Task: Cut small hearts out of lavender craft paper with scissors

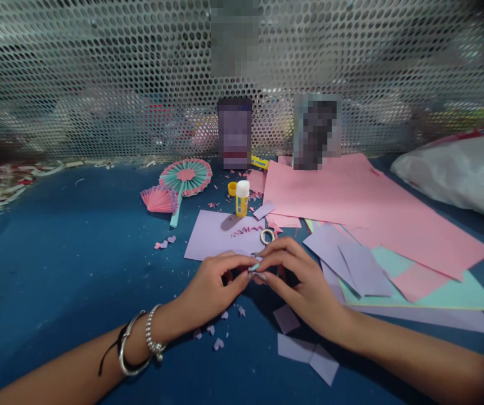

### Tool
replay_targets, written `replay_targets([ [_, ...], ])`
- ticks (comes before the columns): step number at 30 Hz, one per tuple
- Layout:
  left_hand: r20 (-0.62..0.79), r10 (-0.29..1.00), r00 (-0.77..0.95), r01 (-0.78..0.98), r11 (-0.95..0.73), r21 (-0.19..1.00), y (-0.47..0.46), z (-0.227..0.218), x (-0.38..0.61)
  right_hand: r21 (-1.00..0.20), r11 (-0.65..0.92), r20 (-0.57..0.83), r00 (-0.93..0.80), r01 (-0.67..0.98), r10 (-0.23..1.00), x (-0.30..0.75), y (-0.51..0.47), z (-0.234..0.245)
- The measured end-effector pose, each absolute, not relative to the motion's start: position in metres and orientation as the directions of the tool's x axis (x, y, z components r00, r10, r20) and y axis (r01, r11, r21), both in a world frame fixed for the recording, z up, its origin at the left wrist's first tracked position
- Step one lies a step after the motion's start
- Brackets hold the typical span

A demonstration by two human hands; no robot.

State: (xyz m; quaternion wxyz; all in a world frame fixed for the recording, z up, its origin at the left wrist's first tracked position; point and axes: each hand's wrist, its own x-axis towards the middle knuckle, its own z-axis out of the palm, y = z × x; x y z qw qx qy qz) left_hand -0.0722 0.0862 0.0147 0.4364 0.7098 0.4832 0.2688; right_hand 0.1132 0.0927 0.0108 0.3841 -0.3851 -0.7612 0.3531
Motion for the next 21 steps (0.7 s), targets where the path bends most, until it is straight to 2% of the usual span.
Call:
replay_targets([
  [10, -0.058, 0.904, 0.423, 0.401, -0.129, 0.907, 0.0872, 0.0194, -0.0729, -0.855, 0.416, 0.287, -0.388, 0.309, 0.876, 0.1145, 0.0926, 0.0108],
  [21, -0.081, 0.887, 0.455, 0.248, -0.039, 0.968, 0.0876, 0.0215, -0.0752, -0.847, 0.424, 0.295, -0.38, 0.32, 0.877, 0.1145, 0.0934, 0.0105],
])
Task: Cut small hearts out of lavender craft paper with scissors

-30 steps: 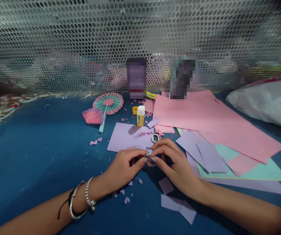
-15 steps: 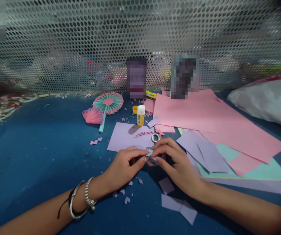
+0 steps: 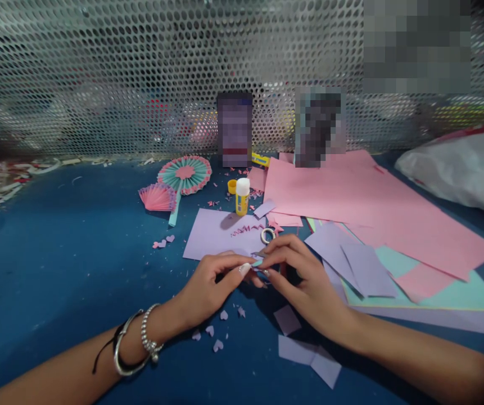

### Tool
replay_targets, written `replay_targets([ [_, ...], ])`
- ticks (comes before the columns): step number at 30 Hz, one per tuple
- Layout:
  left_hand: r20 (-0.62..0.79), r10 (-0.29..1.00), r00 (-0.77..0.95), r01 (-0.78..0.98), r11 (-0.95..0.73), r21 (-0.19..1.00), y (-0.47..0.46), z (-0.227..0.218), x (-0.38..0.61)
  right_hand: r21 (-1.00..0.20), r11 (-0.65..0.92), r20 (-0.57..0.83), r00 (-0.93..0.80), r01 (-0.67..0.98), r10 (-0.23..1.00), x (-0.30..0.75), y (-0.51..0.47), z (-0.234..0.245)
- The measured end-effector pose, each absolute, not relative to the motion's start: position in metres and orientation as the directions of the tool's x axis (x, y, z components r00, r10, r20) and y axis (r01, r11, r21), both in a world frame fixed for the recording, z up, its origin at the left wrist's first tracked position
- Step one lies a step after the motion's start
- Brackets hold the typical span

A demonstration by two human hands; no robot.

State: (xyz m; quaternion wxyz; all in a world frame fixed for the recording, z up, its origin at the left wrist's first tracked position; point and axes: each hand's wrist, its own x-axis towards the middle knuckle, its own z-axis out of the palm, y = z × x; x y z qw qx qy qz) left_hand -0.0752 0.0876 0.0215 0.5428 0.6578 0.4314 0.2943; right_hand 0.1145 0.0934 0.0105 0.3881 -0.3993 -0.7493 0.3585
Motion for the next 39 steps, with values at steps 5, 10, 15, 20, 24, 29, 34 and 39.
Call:
replay_targets([
  [5, -0.082, 0.889, 0.451, 0.274, -0.051, 0.96, 0.0889, 0.0231, -0.075, -0.856, 0.411, 0.284, -0.378, 0.314, 0.881, 0.1141, 0.0933, 0.0117],
  [10, -0.098, 0.893, 0.44, 0.259, -0.022, 0.966, 0.089, 0.0208, -0.0737, -0.86, 0.393, 0.264, -0.376, 0.326, 0.888, 0.1127, 0.0941, 0.0125],
  [15, -0.105, 0.898, 0.427, 0.275, -0.019, 0.961, 0.0883, 0.0199, -0.0728, -0.859, 0.402, 0.272, -0.383, 0.317, 0.883, 0.1123, 0.0942, 0.0133],
  [20, -0.117, 0.895, 0.431, 0.284, -0.012, 0.959, 0.0887, 0.0183, -0.073, -0.863, 0.394, 0.264, -0.381, 0.316, 0.886, 0.1134, 0.0941, 0.0129],
  [24, -0.13, 0.896, 0.425, 0.283, 0.005, 0.959, 0.0888, 0.017, -0.0728, -0.869, 0.387, 0.257, -0.387, 0.309, 0.886, 0.1137, 0.0942, 0.0131],
  [29, -0.141, 0.9, 0.413, 0.282, 0.021, 0.959, 0.0891, 0.0188, -0.0722, -0.87, 0.389, 0.26, -0.389, 0.303, 0.884, 0.1126, 0.0945, 0.0146],
  [34, -0.129, 0.9, 0.416, 0.276, 0.01, 0.961, 0.0888, 0.0211, -0.072, -0.875, 0.381, 0.255, -0.383, 0.301, 0.888, 0.1129, 0.0938, 0.0138],
  [39, -0.11, 0.897, 0.429, 0.239, 0.005, 0.971, 0.0886, 0.0228, -0.0725, -0.876, 0.375, 0.248, -0.386, 0.302, 0.889, 0.1142, 0.0932, 0.0128],
])
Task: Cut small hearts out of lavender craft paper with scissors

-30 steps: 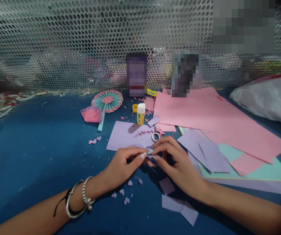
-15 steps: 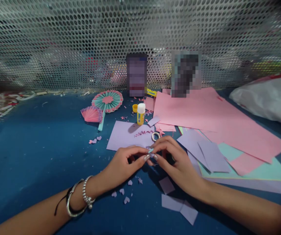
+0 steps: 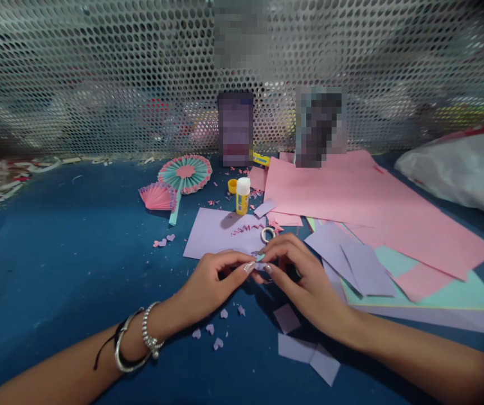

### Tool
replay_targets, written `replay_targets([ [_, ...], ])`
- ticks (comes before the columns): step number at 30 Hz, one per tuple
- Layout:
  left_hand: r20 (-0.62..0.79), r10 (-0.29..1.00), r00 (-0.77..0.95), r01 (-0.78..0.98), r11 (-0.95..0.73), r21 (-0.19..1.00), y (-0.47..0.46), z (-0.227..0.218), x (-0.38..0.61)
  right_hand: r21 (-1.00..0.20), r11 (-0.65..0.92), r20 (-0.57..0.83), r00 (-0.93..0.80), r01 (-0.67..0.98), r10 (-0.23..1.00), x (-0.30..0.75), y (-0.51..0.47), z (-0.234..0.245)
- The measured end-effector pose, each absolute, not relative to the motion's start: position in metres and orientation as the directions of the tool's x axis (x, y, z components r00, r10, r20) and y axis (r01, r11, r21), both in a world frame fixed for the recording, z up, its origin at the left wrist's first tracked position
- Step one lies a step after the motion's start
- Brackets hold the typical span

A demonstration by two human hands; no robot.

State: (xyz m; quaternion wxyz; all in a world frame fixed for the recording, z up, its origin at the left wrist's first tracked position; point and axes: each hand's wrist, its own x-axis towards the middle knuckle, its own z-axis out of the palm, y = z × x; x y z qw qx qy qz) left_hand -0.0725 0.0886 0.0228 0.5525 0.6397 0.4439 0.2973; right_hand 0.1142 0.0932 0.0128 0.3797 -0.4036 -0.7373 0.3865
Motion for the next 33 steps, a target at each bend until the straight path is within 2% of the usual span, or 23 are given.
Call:
replay_targets([
  [9, -0.127, 0.897, 0.423, 0.233, 0.028, 0.972, 0.089, 0.0204, -0.0727, -0.874, 0.381, 0.251, -0.391, 0.301, 0.885, 0.1132, 0.0945, 0.0144],
  [24, -0.092, 0.912, 0.401, 0.279, -0.026, 0.96, 0.0881, 0.0202, -0.072, -0.866, 0.378, 0.237, -0.396, 0.329, 0.887, 0.1121, 0.0938, 0.0147],
  [33, -0.095, 0.92, 0.379, 0.351, -0.048, 0.935, 0.0881, 0.0188, -0.0713, -0.81, 0.441, 0.307, -0.36, 0.386, 0.881, 0.1082, 0.0919, 0.0123],
])
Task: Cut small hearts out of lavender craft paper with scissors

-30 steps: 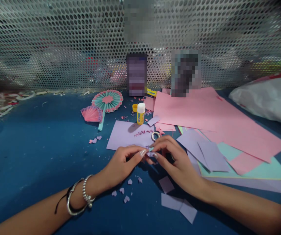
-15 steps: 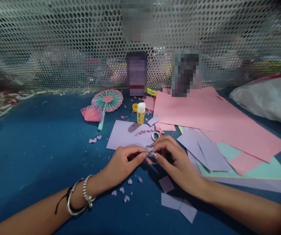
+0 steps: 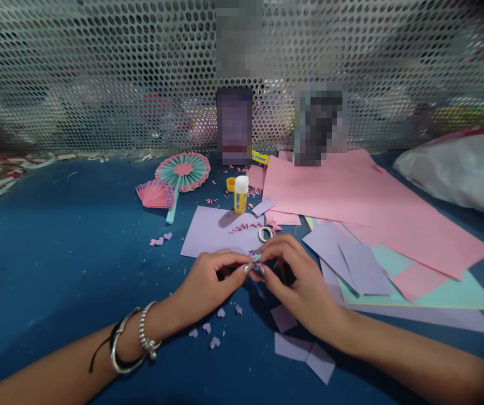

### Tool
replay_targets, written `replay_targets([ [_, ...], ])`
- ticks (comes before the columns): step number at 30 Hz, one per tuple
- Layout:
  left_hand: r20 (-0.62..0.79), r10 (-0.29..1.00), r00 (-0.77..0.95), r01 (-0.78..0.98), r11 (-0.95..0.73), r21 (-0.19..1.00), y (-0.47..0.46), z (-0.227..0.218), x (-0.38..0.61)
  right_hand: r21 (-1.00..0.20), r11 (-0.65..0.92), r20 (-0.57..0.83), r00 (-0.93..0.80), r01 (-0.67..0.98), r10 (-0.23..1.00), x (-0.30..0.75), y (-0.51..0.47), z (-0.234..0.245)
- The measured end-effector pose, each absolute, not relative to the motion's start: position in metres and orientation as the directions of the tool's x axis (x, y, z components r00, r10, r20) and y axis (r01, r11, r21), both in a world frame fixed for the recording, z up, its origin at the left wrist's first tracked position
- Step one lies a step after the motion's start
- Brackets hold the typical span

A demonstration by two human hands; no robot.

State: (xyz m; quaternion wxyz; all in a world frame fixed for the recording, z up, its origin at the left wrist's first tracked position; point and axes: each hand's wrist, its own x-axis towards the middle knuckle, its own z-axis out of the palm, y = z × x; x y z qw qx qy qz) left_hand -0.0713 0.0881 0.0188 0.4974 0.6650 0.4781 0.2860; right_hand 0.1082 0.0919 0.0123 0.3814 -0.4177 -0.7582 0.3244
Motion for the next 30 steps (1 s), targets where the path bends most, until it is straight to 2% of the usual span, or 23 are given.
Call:
replay_targets([
  [10, -0.102, 0.934, 0.343, 0.444, -0.066, 0.894, 0.0882, 0.0166, -0.0693, -0.815, 0.441, 0.316, -0.35, 0.376, 0.882, 0.1076, 0.0917, 0.0126],
  [20, -0.108, 0.93, 0.35, 0.438, -0.06, 0.897, 0.0885, 0.0182, -0.0707, -0.829, 0.429, 0.288, -0.383, 0.359, 0.878, 0.1096, 0.0923, 0.0142],
  [30, -0.108, 0.93, 0.35, 0.399, -0.044, 0.916, 0.0884, 0.0156, -0.0696, -0.828, 0.423, 0.305, -0.337, 0.367, 0.89, 0.1078, 0.0932, 0.0095],
])
